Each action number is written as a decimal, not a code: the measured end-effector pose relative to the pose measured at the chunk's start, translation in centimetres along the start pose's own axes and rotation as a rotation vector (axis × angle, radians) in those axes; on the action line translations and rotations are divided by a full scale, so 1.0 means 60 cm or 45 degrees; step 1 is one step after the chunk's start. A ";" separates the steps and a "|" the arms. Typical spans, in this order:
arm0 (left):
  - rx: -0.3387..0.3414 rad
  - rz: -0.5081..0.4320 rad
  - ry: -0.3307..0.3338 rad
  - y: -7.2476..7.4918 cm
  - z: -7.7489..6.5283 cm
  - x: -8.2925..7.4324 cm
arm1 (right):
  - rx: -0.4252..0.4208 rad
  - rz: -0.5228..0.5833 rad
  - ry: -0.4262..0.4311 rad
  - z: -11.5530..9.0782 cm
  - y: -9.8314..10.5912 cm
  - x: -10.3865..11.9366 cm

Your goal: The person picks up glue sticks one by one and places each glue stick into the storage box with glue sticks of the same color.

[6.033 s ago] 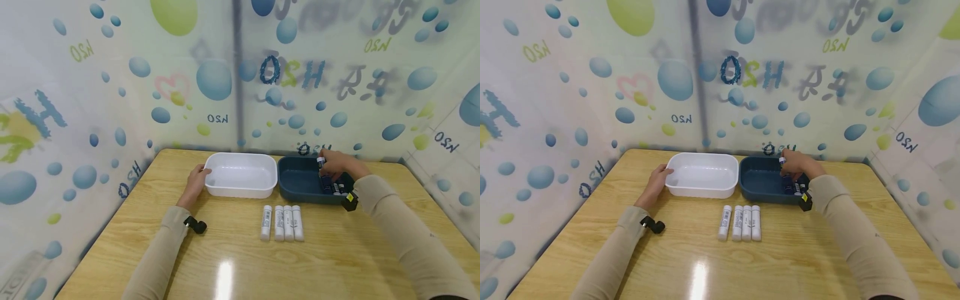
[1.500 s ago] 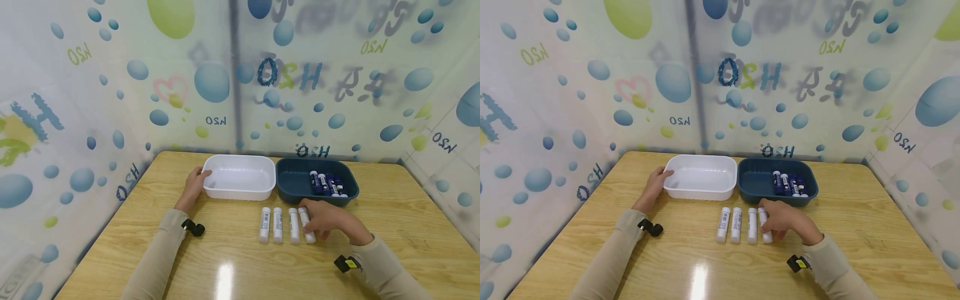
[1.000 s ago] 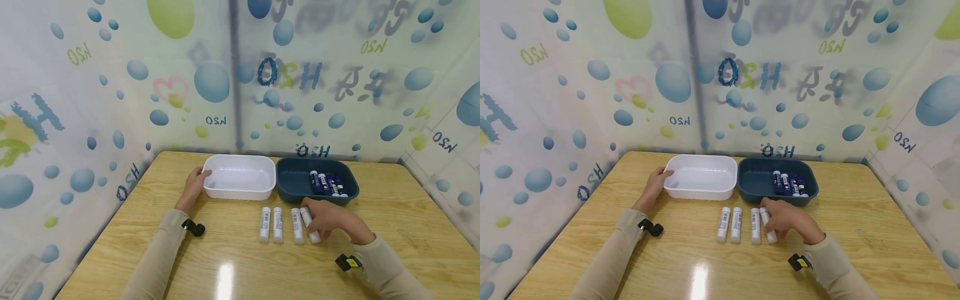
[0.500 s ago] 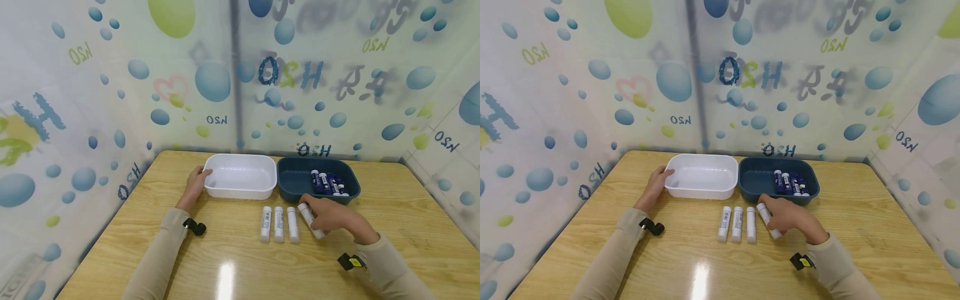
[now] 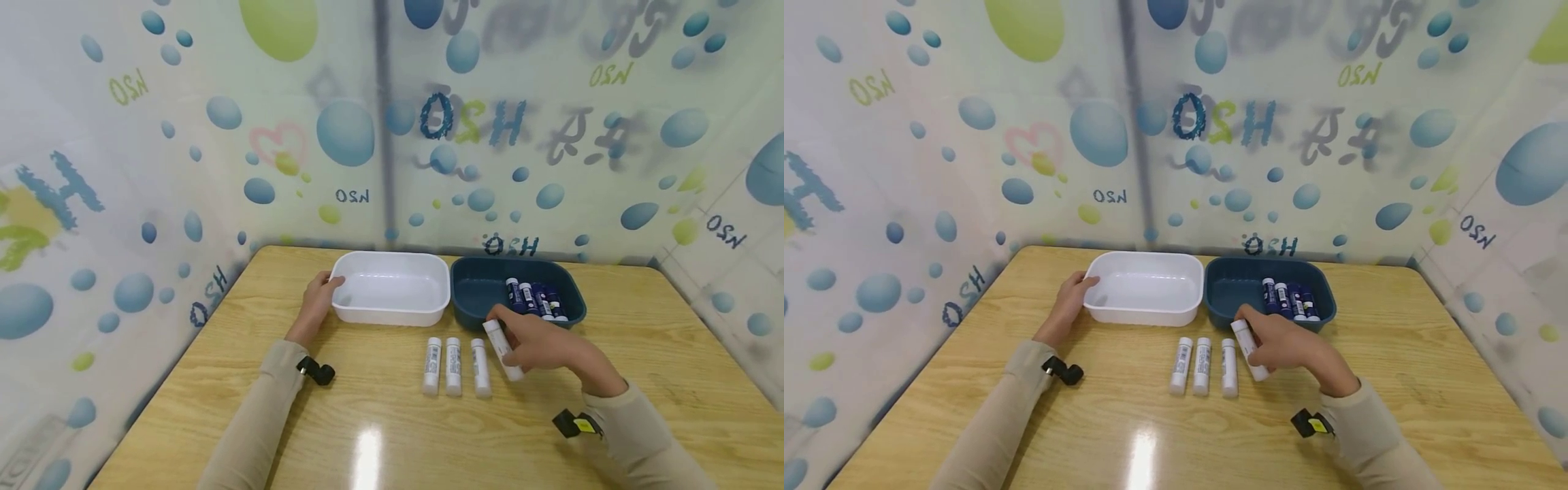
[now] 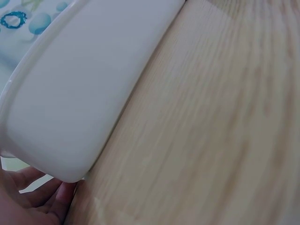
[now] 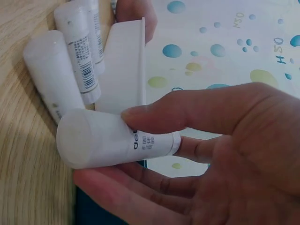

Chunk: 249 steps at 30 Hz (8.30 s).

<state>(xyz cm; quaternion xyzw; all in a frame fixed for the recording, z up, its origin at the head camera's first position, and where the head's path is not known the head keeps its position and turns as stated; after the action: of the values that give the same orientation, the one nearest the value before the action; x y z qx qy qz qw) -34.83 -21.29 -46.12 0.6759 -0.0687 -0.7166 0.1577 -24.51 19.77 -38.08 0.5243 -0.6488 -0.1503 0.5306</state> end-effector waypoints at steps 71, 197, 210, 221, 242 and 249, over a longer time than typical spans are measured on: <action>0.007 -0.024 -0.018 -0.001 -0.003 -0.004 | -0.070 0.190 0.023 0.169 0.075 0.145; -0.033 0.015 -0.025 0.002 -0.010 0.008 | -0.477 -0.400 -0.094 0.153 0.020 0.186; -0.018 -0.025 -0.019 -0.002 -0.007 -0.002 | -0.414 -0.246 -0.040 0.032 0.000 0.129; -0.018 -0.003 -0.043 -0.001 -0.007 0.008 | -0.310 -0.266 -0.033 0.014 -0.013 0.053; -0.016 0.003 -0.040 -0.001 -0.003 -0.008 | 0.107 -0.307 -0.124 0.007 0.003 0.015; -0.036 0.006 -0.034 0.000 -0.002 -0.003 | 0.090 -0.315 -0.114 0.017 0.001 0.017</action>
<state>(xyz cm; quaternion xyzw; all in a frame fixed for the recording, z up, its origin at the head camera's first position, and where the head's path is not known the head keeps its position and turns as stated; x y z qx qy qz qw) -34.68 -21.23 -45.97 0.6638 -0.0624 -0.7262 0.1678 -25.29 18.58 -37.92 0.6114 -0.6070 -0.2149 0.4599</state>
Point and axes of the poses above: each hand's wrist, its own z-axis towards the middle knuckle, its own y-axis out of the back of the hand, x = y × z, the point moved 1 cm from there along z, towards the middle knuckle, and after that the axes turned 11 degrees about -y, right-handed, at the moved point
